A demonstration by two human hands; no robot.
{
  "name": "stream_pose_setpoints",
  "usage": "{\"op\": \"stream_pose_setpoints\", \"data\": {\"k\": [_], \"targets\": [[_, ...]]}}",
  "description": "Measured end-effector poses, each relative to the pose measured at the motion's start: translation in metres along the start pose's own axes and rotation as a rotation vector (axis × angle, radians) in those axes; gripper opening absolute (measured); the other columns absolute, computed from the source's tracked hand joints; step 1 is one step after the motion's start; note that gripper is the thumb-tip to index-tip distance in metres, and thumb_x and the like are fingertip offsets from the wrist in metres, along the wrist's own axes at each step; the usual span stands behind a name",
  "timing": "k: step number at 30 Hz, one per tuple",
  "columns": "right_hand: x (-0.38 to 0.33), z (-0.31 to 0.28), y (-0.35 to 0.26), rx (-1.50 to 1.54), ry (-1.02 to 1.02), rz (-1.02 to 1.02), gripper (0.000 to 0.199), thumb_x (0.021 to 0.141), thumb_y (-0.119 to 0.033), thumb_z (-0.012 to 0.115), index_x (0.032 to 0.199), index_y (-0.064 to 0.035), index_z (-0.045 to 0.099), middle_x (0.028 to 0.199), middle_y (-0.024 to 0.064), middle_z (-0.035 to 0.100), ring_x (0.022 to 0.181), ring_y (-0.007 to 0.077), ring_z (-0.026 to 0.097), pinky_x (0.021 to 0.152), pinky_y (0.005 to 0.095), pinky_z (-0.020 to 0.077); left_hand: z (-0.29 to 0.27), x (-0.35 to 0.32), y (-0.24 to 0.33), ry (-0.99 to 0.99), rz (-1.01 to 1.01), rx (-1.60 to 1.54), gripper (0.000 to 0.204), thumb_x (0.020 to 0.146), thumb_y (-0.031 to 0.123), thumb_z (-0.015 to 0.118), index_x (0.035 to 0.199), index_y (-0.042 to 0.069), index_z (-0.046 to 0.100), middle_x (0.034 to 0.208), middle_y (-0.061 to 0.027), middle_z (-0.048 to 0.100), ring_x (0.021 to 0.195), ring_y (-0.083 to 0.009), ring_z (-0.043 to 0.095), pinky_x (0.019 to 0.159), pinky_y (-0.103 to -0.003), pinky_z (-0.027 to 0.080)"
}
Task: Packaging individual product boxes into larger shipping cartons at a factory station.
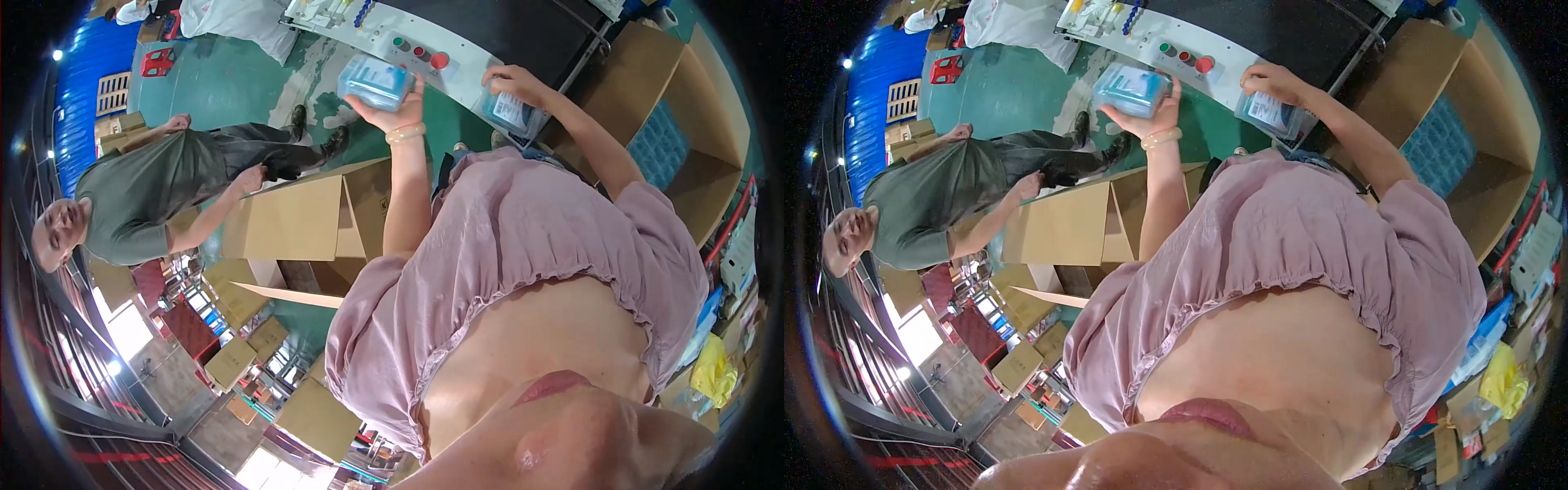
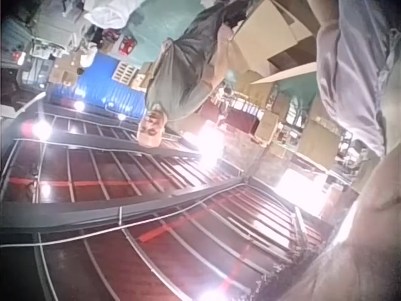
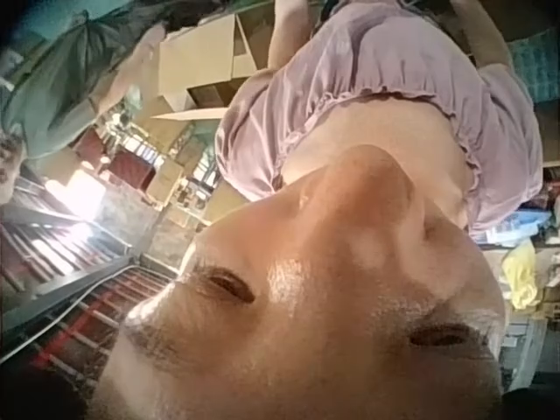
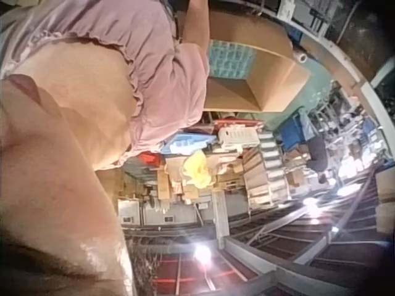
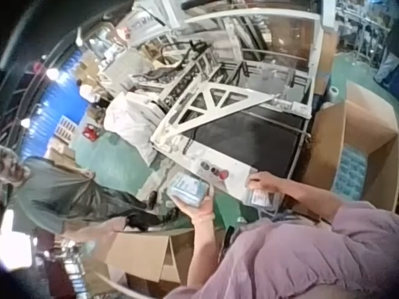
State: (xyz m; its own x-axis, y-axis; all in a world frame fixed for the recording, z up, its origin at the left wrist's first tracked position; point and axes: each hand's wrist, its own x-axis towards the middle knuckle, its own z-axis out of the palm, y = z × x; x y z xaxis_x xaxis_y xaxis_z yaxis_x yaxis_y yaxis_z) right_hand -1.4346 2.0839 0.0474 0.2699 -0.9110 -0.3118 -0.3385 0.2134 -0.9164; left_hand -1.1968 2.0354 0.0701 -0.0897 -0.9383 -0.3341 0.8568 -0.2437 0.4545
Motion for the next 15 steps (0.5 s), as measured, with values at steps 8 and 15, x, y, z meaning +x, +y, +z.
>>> {"op": "stream_pose_setpoints", "data": {"k": [8,15], "targets": [[-0.002,-0.027,0.049,0.235,0.338,0.122,0.030,0.070,-0.024,0.059,0.095,-0.0074,0.056,0.076,0.0040,0.054,0.070,0.0117,0.051,0.064,0.0229,0.0419,0.001,0.018,0.046,-0.191,0.132,-0.197,0.076,0.062,0.076,0.047,0.116,0.022,0.048,0.107,-0.0039,0.054,0.093,-0.0291,0.049,0.081,-0.053,0.035],[0.090,0.000,-0.027,-0.795,-0.059,-0.333,0.052,0.064,-0.032,0.066,0.102,-0.0017,0.049,0.093,0.0215,0.058,0.087,0.0370,0.056,0.074,0.0414,0.0450,-0.003,-0.009,0.009,-0.236,-0.116,-0.074,0.072,0.068,0.072,0.044,0.118,0.021,0.047,0.109,-0.0066,0.055,0.094,-0.0328,0.051,0.078,-0.050,0.041]]}}
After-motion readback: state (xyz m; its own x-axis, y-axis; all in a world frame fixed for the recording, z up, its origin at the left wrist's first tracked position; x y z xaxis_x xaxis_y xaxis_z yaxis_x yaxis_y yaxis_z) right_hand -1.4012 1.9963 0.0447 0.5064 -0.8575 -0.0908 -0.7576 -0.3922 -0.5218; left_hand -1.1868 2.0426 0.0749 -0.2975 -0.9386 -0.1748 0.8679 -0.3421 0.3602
